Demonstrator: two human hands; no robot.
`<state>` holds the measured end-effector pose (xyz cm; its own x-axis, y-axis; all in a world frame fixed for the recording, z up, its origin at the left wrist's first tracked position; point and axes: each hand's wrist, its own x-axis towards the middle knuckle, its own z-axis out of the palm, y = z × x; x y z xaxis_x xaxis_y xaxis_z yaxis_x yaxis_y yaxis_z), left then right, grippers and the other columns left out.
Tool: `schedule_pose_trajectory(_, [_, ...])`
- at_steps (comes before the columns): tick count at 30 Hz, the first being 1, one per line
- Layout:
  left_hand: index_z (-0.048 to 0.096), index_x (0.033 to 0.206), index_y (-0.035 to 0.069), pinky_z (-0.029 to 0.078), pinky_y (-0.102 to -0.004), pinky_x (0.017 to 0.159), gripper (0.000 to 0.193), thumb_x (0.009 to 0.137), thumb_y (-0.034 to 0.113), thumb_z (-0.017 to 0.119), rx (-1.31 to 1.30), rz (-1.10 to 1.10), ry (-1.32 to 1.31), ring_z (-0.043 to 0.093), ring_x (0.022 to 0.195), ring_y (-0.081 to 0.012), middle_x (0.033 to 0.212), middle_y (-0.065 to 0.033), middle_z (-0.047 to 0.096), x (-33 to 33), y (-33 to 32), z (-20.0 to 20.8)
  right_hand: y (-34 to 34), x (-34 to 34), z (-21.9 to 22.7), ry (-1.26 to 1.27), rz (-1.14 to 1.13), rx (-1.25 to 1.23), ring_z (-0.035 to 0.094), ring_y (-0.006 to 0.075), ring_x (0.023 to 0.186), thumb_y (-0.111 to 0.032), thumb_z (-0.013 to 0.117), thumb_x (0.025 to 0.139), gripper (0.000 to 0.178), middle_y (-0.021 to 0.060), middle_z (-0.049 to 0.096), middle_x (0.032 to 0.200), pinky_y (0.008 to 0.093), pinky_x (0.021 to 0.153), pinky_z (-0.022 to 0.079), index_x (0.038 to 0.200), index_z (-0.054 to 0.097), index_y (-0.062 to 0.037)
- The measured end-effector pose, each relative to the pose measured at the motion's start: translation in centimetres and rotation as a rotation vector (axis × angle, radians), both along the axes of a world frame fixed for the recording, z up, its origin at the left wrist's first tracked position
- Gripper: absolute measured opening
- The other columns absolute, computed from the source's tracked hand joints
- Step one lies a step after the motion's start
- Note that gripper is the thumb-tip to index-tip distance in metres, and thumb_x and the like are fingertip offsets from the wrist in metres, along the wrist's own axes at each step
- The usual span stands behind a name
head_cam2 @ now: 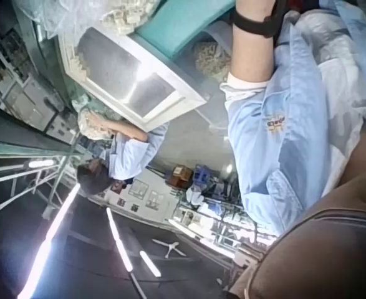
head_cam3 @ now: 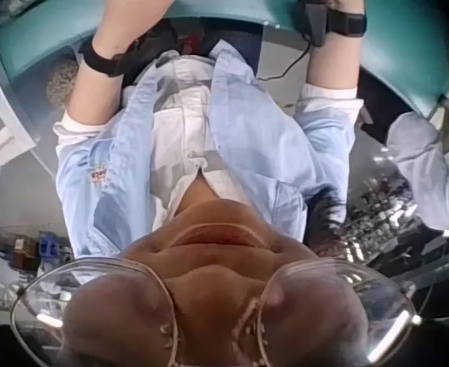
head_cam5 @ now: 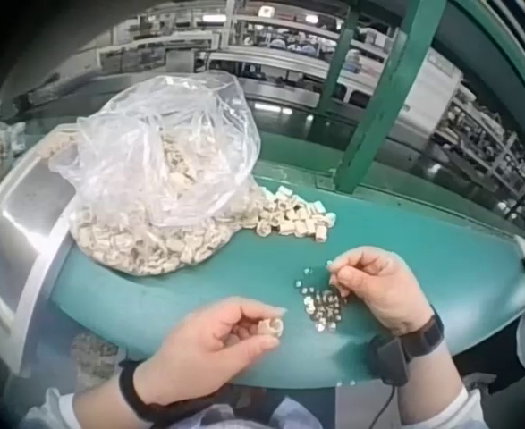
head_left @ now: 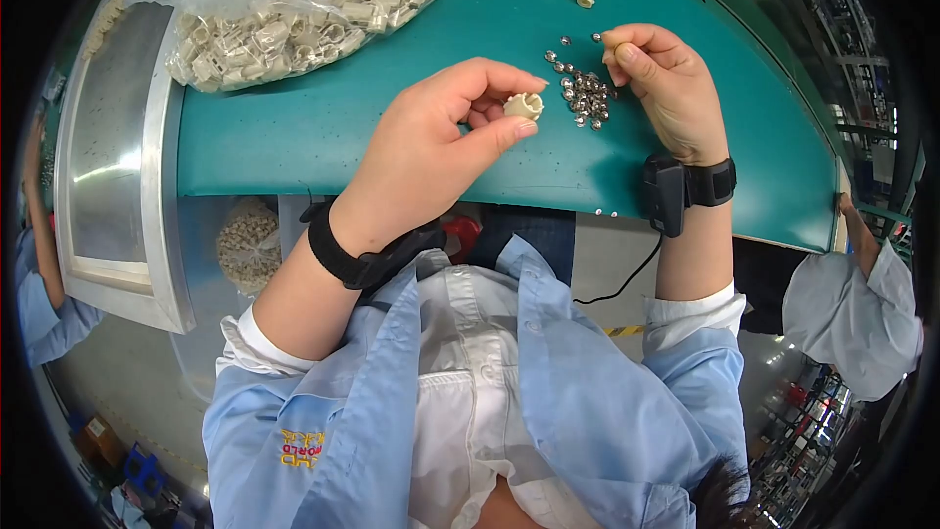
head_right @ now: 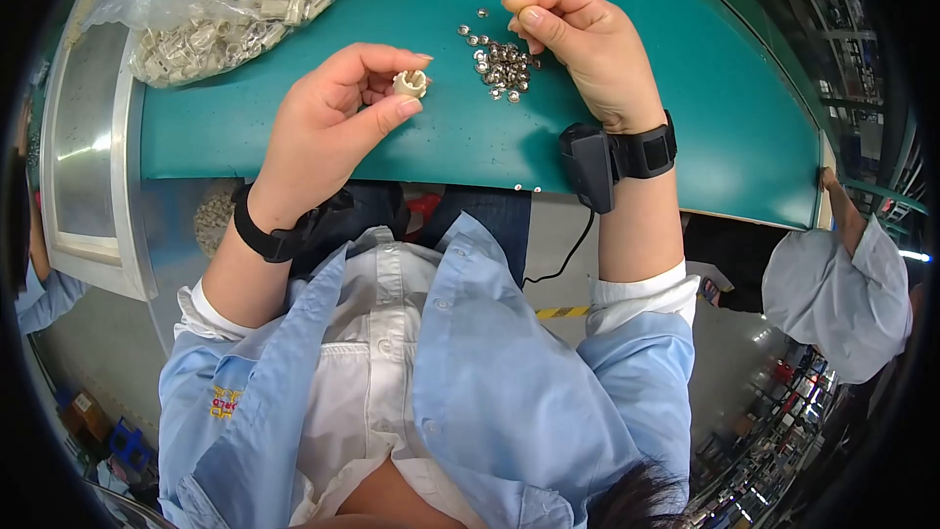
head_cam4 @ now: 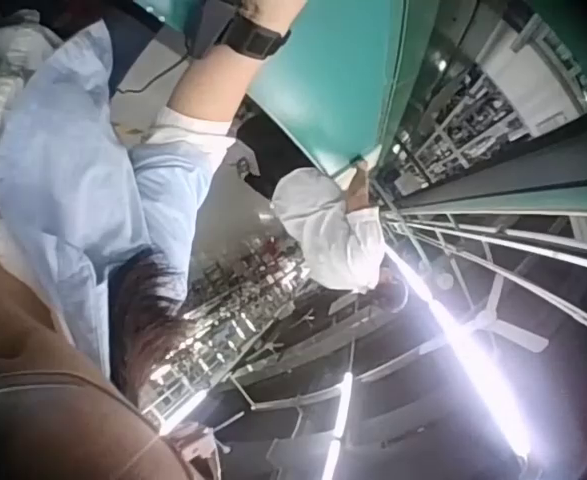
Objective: The person picks up a plastic housing and a metal component by hand, inserts the component into the housing, and places the assembled unit onto a metal tray.
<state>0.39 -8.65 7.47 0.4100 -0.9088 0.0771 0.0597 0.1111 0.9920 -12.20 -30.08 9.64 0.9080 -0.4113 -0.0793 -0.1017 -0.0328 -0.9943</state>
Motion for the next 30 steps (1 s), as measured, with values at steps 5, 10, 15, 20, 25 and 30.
schedule_pose_trajectory(5, [0.060,0.104,0.003,0.044,-0.0196,0.067,0.024,0.080,0.005,0.063,-0.044,0.046,0.009,0.050,0.072,-0.0055,0.087,-0.0002,0.059,-0.15,-0.18,-0.50,-0.08,0.15,-0.31,-0.092,0.038,0.035,0.051,0.0127,0.082,-0.009,0.056,0.088,0.021,0.0060,0.057,0.089,0.0239,0.075,0.042,0.107,0.056,0.0000])
schedule_pose_trajectory(10, [0.060,0.104,0.003,0.044,-0.0197,0.068,0.024,0.080,0.005,0.063,-0.047,0.043,0.009,0.050,0.073,-0.0056,0.087,-0.0002,0.059,-0.16,-0.19,-0.57,0.06,0.13,-0.29,-0.144,0.040,0.070,0.052,0.0134,0.083,-0.008,0.056,0.088,0.018,0.0064,0.057,0.089,0.0253,0.077,0.042,0.105,0.056,-0.0013])
schedule_pose_trajectory(15, [0.060,0.104,0.003,0.044,-0.0198,0.069,0.024,0.081,0.005,0.063,-0.051,0.041,0.008,0.051,0.074,-0.0055,0.088,-0.0002,0.059,-0.23,-0.11,-0.57,0.00,-0.05,-0.60,-0.224,0.070,0.070,0.050,0.0150,0.082,-0.009,0.056,0.088,0.011,0.0077,0.057,0.090,0.0266,0.076,0.041,0.097,0.056,-0.0030])
schedule_pose_trajectory(20, [0.061,0.104,0.004,0.044,-0.0195,0.068,0.023,0.081,0.004,0.063,-0.044,0.037,0.010,0.051,0.075,-0.0053,0.089,-0.0001,0.059,-0.16,-0.06,-0.53,0.26,-0.09,-0.35,-0.254,0.066,0.116,0.049,0.0159,0.082,-0.009,0.056,0.087,0.008,0.0084,0.056,0.090,0.0265,0.076,0.040,0.093,0.054,-0.0038])
schedule_pose_trajectory(25, [0.062,0.103,0.005,0.045,-0.0195,0.068,0.022,0.081,0.003,0.062,-0.037,0.052,0.015,0.052,0.076,-0.0053,0.090,0.0001,0.059,-0.22,0.10,-0.52,0.30,-0.23,-0.20,-0.210,0.084,0.122,0.048,0.0161,0.082,-0.007,0.054,0.086,0.007,0.0085,0.055,0.090,0.0266,0.076,0.040,0.092,0.054,-0.0035])
schedule_pose_trajectory(30, [0.054,0.112,0.000,0.044,-0.0204,0.079,0.029,0.083,-0.003,0.058,0.042,-0.008,-0.128,0.054,0.087,-0.0080,0.099,-0.0033,0.058,0.45,0.16,-0.32,0.50,-0.13,-0.13,-0.214,0.068,0.099,0.050,0.0144,0.079,-0.005,0.054,0.085,0.007,0.0069,0.056,0.088,0.0254,0.074,0.041,0.092,0.055,-0.0026])
